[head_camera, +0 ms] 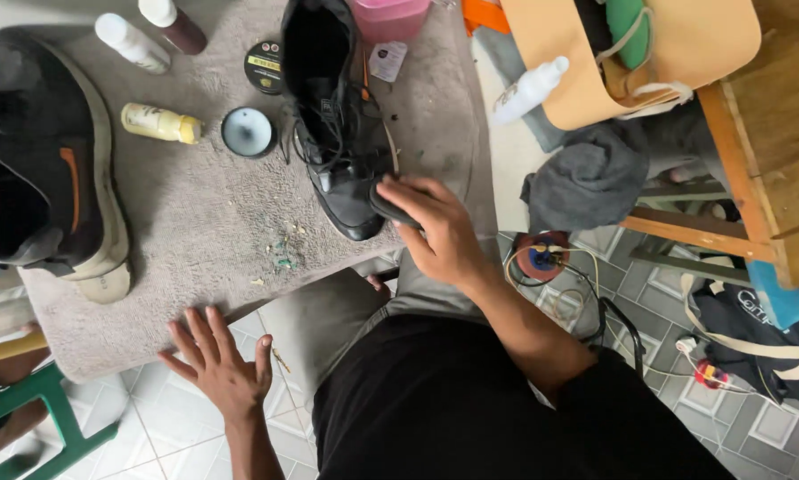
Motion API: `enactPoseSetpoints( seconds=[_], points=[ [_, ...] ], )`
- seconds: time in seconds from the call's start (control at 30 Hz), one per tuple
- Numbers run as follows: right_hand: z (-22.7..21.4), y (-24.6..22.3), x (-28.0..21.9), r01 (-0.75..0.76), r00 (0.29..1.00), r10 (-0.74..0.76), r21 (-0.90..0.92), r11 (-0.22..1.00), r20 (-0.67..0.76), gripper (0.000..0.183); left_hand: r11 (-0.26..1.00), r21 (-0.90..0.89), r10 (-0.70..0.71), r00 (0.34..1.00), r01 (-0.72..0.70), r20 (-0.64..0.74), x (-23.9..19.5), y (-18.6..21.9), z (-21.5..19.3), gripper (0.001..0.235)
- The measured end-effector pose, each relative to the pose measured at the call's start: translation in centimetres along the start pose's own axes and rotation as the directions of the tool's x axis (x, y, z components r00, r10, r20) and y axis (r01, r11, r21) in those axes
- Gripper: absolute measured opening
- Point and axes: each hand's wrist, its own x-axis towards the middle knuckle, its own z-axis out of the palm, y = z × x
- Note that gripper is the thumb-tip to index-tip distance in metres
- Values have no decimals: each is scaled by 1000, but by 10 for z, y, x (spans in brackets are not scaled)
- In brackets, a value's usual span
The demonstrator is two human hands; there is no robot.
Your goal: The person cleans a pair of black sneakers using a brush and a small container of cleaning solution. They scrub the upper, sides, and sole of one shoe, then dip the brush into the solution to continue cleaning the shoe's surface.
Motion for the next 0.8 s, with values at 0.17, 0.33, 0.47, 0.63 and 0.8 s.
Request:
enactPoseSetpoints(
  seconds=[0.17, 0.33, 0.47, 0.63, 0.8],
  points=[
    [-31, -23, -10, -15, 999, 7, 179, 984, 42, 35, 922, -109, -373, 928, 372, 16, -103, -42, 67, 82],
    [-4, 10, -15, 18, 998, -15, 55, 998, -64, 64, 91, -288, -882, 212, 953, 422, -101, -17, 45, 72],
    [-28, -39, -13, 24, 988, -45, 148, 989, 145, 37, -527, -366, -784, -274, 767, 557, -78, -10, 28, 71],
    [-24, -14, -2, 11, 995, 4, 156, 988, -95, 36, -114, -646, -941, 127, 754, 314, -85, -33, 34, 58],
    [-6, -18, -11, 52, 986, -54, 18, 998, 155, 47, 345, -825, -838, 543, 448, -55, -40, -18, -2, 26]
  ],
)
